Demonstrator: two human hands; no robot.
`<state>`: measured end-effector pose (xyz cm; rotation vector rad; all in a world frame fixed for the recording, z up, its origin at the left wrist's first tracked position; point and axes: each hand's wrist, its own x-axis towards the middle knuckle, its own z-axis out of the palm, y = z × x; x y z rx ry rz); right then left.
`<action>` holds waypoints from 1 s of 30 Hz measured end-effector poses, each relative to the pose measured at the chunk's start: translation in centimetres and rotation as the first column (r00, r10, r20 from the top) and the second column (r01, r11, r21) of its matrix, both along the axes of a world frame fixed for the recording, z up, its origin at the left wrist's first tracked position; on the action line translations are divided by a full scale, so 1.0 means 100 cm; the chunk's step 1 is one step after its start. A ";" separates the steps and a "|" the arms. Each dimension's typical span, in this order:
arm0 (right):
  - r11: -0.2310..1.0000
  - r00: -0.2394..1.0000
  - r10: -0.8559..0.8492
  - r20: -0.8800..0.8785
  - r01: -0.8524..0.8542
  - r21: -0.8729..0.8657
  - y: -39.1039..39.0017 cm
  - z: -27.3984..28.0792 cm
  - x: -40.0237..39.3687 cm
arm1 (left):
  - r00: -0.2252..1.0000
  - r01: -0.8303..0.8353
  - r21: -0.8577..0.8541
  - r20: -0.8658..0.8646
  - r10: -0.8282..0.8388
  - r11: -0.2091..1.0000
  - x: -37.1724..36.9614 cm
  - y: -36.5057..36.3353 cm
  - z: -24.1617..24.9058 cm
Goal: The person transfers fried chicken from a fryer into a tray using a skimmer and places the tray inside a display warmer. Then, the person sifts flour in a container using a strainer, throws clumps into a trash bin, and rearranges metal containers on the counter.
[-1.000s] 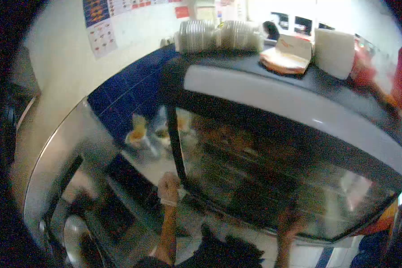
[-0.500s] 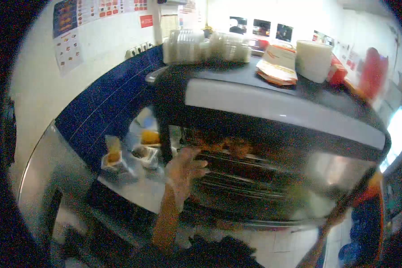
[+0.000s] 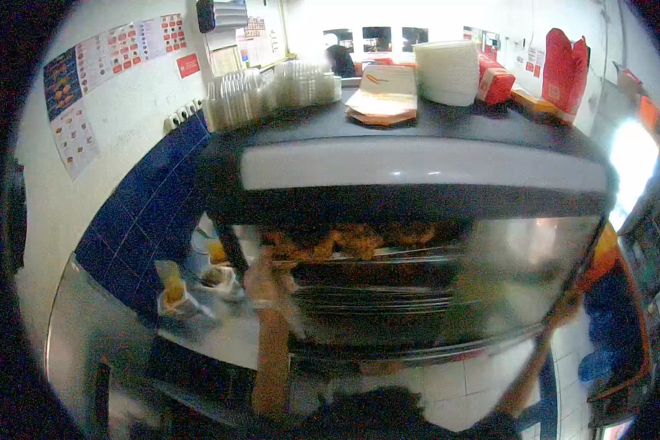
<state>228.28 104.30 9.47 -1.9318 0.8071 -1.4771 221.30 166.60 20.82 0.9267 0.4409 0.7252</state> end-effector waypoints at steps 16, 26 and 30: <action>-0.180 0.111 0.840 0.531 -0.866 0.466 0.394 0.126 -0.067 | 0.970 -0.226 0.312 -0.011 0.241 0.923 -0.075 -0.035 -0.023; 0.016 0.184 0.862 0.472 -0.942 0.336 0.447 0.090 -0.052 | 0.942 0.243 0.936 -0.291 0.170 0.256 -0.032 0.102 -0.035; -0.077 0.105 0.826 0.553 -0.952 0.296 0.446 0.103 -0.074 | 0.934 0.296 0.932 -0.329 0.142 0.211 -0.046 0.112 -0.030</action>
